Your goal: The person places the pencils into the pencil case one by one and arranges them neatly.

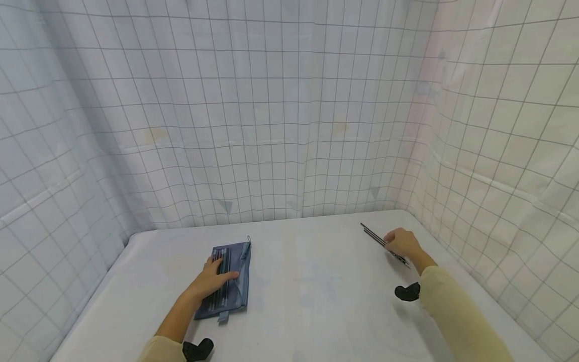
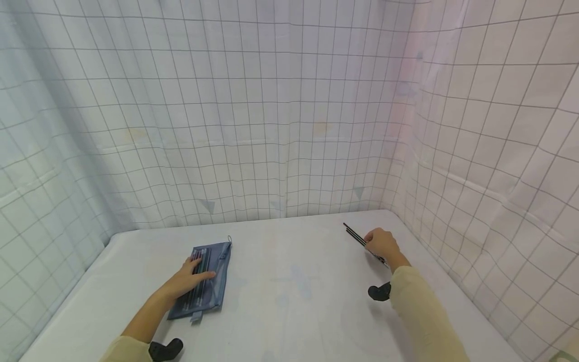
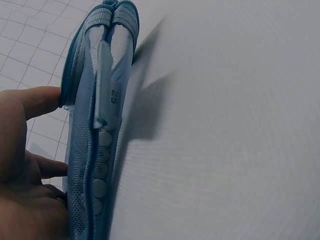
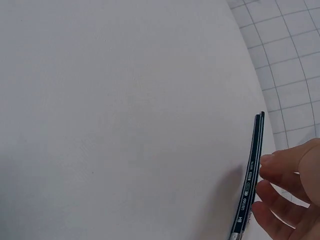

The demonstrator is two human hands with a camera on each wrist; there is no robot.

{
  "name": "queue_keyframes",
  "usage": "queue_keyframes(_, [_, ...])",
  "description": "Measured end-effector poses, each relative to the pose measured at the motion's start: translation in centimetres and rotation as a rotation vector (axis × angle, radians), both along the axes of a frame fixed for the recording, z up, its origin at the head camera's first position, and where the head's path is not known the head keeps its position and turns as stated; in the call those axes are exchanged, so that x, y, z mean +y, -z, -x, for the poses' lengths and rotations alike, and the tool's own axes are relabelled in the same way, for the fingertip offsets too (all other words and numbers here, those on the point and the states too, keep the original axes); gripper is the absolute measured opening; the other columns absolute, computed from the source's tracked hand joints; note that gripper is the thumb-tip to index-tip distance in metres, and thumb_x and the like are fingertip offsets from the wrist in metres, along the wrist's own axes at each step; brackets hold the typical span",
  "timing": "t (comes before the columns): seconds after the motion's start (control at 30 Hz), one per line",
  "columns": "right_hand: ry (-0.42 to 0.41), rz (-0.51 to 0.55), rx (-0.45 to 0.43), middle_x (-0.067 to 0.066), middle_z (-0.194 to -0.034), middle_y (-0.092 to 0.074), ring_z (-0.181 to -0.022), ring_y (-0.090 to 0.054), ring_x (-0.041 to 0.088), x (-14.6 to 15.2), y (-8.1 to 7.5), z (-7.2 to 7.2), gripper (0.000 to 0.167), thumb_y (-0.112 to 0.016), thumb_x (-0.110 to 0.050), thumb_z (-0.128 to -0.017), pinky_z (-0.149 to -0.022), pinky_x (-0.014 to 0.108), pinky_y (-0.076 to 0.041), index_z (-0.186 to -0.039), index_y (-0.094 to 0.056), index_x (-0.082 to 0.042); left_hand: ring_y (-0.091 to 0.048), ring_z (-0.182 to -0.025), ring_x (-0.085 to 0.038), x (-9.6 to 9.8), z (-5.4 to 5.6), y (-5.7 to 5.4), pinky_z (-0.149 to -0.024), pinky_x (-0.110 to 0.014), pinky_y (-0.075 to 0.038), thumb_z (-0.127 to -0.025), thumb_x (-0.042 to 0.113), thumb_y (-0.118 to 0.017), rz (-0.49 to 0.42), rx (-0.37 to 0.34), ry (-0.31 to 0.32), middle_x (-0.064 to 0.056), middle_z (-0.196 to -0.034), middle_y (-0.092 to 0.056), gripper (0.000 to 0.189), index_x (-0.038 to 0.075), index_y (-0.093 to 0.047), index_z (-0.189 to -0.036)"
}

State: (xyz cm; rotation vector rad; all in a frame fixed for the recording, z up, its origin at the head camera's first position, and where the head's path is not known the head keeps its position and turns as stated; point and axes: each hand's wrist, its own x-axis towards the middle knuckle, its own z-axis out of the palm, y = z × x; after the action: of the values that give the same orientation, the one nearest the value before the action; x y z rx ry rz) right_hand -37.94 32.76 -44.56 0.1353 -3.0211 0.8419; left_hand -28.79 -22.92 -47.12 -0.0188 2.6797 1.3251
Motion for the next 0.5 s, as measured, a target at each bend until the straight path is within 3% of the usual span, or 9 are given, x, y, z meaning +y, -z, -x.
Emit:
queue_keyframes(0.17, [0.032, -0.061, -0.035, 0.021, -0.107, -0.07, -0.093, -0.066, 0.034, 0.3, 0.6, -0.1, 0.029, -0.07, -0.004, -0.089, -0.08, 0.05, -0.055, -0.115, -0.071, 0.008, 0.003, -0.146, -0.063, 0.1, 0.0, 0.2, -0.113, -0.076, -0.01, -0.098, 0.043, -0.067, -0.001, -0.007, -0.001, -0.04, -0.162, 0.008, 0.096, -0.014, -0.017, -0.158])
queue_keyframes(0.5, [0.03, -0.092, 0.014, 0.02, -0.108, -0.072, -0.102, -0.066, 0.04, -0.2, 1.7, -0.2, 0.024, -0.067, 0.0, -0.089, -0.086, 0.056, -0.053, -0.112, -0.075, 0.004, 0.003, -0.147, -0.062, 0.0, 0.0, 0.1, -0.113, -0.076, -0.009, -0.098, 0.043, -0.067, 0.002, -0.001, -0.004, -0.039, -0.163, 0.008, 0.096, -0.013, -0.017, -0.158])
